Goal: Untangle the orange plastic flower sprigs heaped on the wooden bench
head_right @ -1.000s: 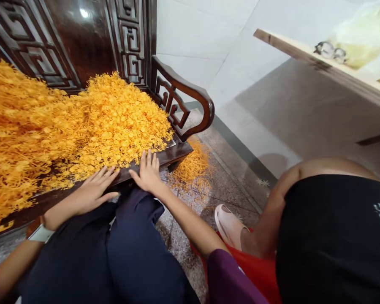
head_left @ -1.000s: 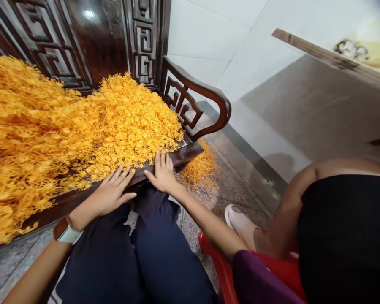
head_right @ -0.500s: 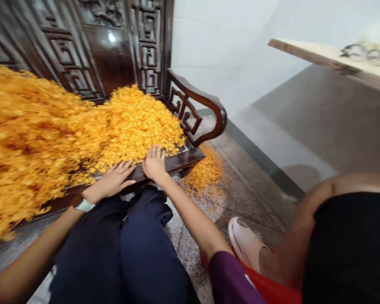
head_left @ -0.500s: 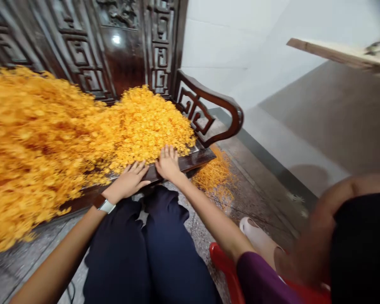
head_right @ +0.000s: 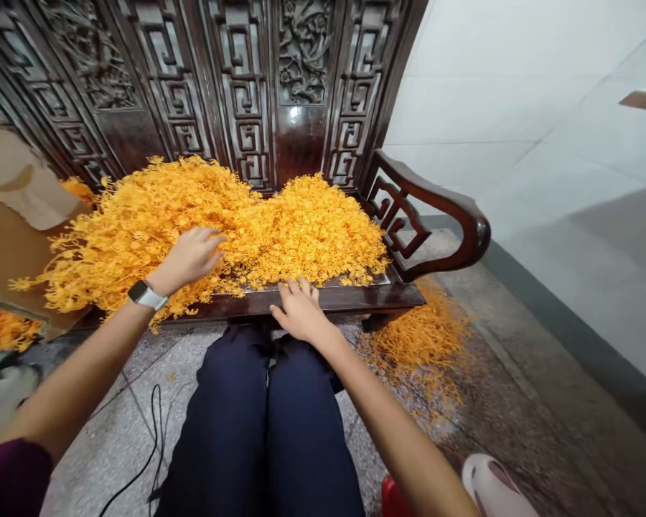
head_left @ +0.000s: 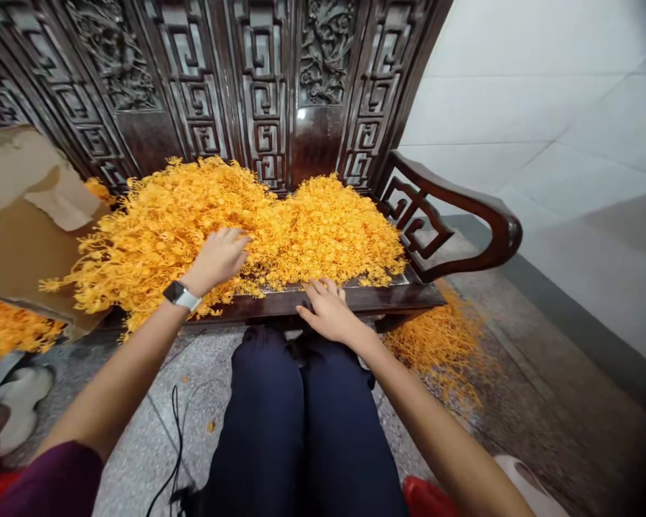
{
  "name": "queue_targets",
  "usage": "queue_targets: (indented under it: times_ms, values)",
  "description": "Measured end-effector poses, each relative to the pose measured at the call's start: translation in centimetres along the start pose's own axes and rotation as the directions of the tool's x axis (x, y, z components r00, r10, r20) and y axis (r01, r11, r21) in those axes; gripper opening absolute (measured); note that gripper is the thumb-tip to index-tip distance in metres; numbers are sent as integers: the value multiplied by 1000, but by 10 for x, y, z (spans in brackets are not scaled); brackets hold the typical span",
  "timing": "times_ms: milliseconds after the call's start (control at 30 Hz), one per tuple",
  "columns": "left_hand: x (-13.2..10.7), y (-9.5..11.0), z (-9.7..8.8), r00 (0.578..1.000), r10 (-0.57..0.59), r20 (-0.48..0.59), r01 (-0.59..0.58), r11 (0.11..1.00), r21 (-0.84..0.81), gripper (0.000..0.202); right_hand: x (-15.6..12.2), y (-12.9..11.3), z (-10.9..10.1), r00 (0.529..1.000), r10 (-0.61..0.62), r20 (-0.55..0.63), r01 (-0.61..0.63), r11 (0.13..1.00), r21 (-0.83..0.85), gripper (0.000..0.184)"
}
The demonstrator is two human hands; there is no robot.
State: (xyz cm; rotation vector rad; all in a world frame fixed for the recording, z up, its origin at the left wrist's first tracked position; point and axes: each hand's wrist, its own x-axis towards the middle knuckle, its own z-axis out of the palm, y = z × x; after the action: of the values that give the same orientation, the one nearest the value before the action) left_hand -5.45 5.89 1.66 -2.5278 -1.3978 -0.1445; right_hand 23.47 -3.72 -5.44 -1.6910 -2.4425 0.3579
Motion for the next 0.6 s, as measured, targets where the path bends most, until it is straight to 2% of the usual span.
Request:
queue_targets:
  times_ms: [100,167,233,267,300,333,367,433,467,533,600]
  values:
    - [12,-48,-22,983,-156,-95,163,983,79,47,11,-33,-31,962,-270,49,267,962,63,48]
    - [25,-73,-28,957,-250,-145,264,960,90,50,21,-62,-44,893,-438,105,429,898,99,40]
    - [43,-88,-28,941,-312,-135,325,941,91,51,27,-99,-46,836,-532,136,522,846,106,33]
    - [55,-92,-26,940,-320,-116,331,939,92,52,27,-119,-42,837,-532,129,527,847,67,31]
    - [68,-93,-23,946,-311,-95,319,943,91,52,24,-138,-33,873,-483,66,486,873,-37,26]
    - [82,-93,-21,955,-286,-80,293,952,89,53,19,-157,-22,887,-462,13,457,874,-163,25]
    - [97,-92,-18,964,-255,-76,261,962,86,54,12,-174,-7,874,-486,-13,469,850,-240,25]
    - [126,-90,-13,977,-196,-84,203,976,83,58,-3,-199,26,806,-591,-33,573,793,-208,25]
    - [138,-91,-10,980,-180,-84,187,979,83,61,-11,-208,42,763,-646,7,638,752,-165,22]
    - [155,-95,-8,983,-173,-63,178,980,87,62,-21,-220,66,695,-695,183,713,699,-52,16]
    - [159,-101,-11,984,-174,-29,175,981,81,56,-23,-225,73,641,-700,315,725,687,52,20]
